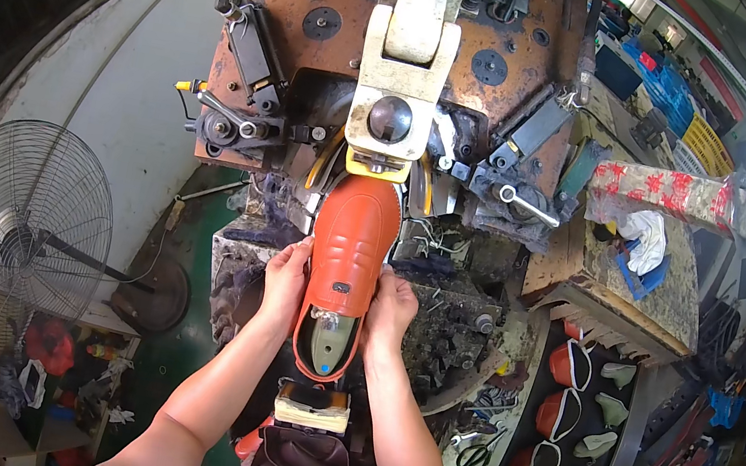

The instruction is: The person operates a toe-lasting machine to shape shoes, then moves the shaped shoes onto a conveyor belt.

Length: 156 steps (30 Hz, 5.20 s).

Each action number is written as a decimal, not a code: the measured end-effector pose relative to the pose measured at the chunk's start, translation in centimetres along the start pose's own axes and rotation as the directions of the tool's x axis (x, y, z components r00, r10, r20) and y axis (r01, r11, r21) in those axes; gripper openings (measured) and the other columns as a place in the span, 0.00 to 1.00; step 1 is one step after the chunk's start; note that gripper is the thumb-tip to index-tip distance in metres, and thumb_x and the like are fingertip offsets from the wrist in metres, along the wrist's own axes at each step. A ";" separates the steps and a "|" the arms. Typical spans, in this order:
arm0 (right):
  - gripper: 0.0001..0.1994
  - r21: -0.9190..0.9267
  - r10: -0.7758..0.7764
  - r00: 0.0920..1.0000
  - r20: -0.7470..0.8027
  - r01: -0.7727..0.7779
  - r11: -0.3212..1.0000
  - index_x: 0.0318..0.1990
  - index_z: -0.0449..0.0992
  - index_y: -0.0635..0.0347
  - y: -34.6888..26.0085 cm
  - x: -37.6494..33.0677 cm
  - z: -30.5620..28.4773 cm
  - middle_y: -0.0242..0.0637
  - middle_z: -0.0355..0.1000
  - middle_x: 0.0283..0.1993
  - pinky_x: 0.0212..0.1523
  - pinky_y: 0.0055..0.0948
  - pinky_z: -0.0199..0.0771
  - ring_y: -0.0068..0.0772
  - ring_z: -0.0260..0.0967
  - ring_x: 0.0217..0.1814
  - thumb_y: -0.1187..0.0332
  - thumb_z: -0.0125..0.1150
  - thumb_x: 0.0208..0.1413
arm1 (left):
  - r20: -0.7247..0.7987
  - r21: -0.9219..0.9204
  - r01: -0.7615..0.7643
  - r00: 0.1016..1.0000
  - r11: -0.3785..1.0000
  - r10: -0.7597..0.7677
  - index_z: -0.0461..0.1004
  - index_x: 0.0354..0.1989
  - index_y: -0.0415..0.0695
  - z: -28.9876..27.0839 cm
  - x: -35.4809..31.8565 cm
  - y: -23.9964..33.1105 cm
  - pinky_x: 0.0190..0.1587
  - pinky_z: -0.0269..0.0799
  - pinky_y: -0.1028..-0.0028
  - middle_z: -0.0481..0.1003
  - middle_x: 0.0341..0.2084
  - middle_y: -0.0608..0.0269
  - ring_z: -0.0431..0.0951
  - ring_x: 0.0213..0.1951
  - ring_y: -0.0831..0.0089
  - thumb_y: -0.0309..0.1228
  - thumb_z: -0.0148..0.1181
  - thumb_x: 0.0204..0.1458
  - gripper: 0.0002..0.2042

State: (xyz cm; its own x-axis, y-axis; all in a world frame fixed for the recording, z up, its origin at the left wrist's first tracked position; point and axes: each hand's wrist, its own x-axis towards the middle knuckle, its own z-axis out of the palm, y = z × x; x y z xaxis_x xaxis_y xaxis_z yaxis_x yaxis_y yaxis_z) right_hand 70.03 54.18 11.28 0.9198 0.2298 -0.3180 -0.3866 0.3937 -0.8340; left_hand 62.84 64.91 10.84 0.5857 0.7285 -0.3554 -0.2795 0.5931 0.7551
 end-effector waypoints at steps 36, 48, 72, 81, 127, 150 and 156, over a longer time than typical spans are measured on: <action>0.13 -0.208 0.030 0.999 0.042 -0.021 0.978 0.31 0.66 0.62 1.2 0.5 -13.9 0.45 0.75 0.28 0.20 0.26 0.72 0.26 0.68 0.19 0.66 0.45 0.68 | 0.494 0.821 -0.313 0.809 0.477 -0.319 0.74 0.50 0.40 -27.5 -12.8 -14.7 0.40 0.77 0.62 0.80 0.35 0.51 0.81 0.36 0.56 0.37 0.62 0.55 0.18; 0.13 -0.289 0.096 0.954 0.283 -0.010 0.957 0.30 0.69 0.64 0.8 -3.3 -14.7 0.40 0.76 0.30 0.25 0.22 0.74 0.22 0.70 0.25 0.66 0.50 0.66 | -0.411 0.278 0.566 0.800 0.776 -0.436 0.77 0.46 0.33 -33.3 -22.9 -14.8 0.37 0.77 0.70 0.79 0.36 0.61 0.78 0.35 0.74 0.26 0.66 0.53 0.14; 0.33 -0.032 -0.404 0.830 0.384 0.449 0.893 0.60 0.62 0.65 -8.6 -15.6 -30.9 0.41 0.69 0.54 0.56 0.33 0.71 0.34 0.69 0.56 0.75 0.72 0.45 | 0.818 0.574 -0.346 0.220 0.742 -0.531 0.68 0.57 0.34 20.3 -24.7 -8.4 0.51 0.68 0.74 0.76 0.46 0.61 0.72 0.47 0.77 0.42 0.56 0.61 0.24; 0.51 -0.663 -0.558 0.822 -0.116 0.354 0.659 0.65 0.51 0.64 -7.7 -20.1 -50.8 0.52 0.57 0.63 0.65 0.47 0.58 0.56 0.57 0.66 0.65 0.81 0.34 | 0.690 0.457 -0.604 -0.223 0.653 -0.689 0.74 0.50 0.37 28.4 -34.5 -27.5 0.42 0.74 0.72 0.80 0.34 0.53 0.81 0.35 0.68 0.35 0.70 0.45 0.24; 0.16 0.483 0.131 0.665 -0.735 0.378 0.790 0.47 0.73 0.70 -11.7 -19.8 -70.0 0.48 0.75 0.46 0.48 0.40 0.77 0.41 0.75 0.48 0.66 0.43 0.63 | 0.211 0.937 0.314 -0.150 0.156 -0.966 0.75 0.52 0.36 31.5 -25.2 -45.3 0.48 0.75 0.67 0.78 0.45 0.61 0.77 0.45 0.75 0.33 0.62 0.57 0.17; 0.11 -0.109 -0.270 0.960 -0.070 0.262 0.959 0.31 0.73 0.60 -10.0 -1.4 -29.0 0.21 0.67 0.27 0.30 0.15 0.57 0.11 0.56 0.28 0.65 0.53 0.66 | 0.851 0.283 -0.794 0.467 -0.538 -0.241 0.63 0.58 0.44 7.5 -9.1 -17.7 0.44 0.73 0.55 0.66 0.54 0.43 0.73 0.51 0.44 0.33 0.62 0.48 0.27; 0.10 -0.182 -0.207 0.971 0.117 0.226 0.957 0.30 0.73 0.60 -8.5 -0.9 -20.7 0.21 0.67 0.27 0.32 0.15 0.59 0.11 0.58 0.29 0.69 0.51 0.64 | 0.719 0.694 -0.713 0.682 0.095 -0.133 0.60 0.59 0.42 4.2 -5.8 -8.6 0.49 0.72 0.54 0.70 0.48 0.40 0.74 0.48 0.43 0.28 0.60 0.46 0.28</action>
State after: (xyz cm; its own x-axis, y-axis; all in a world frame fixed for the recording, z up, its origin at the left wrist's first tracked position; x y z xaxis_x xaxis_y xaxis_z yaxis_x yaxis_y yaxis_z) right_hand 73.89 32.17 9.31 0.9657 0.2459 -0.0829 -0.1496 0.2665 -0.9522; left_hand 65.06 54.15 8.69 0.9837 0.1717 0.0534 0.0839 -0.7012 0.7080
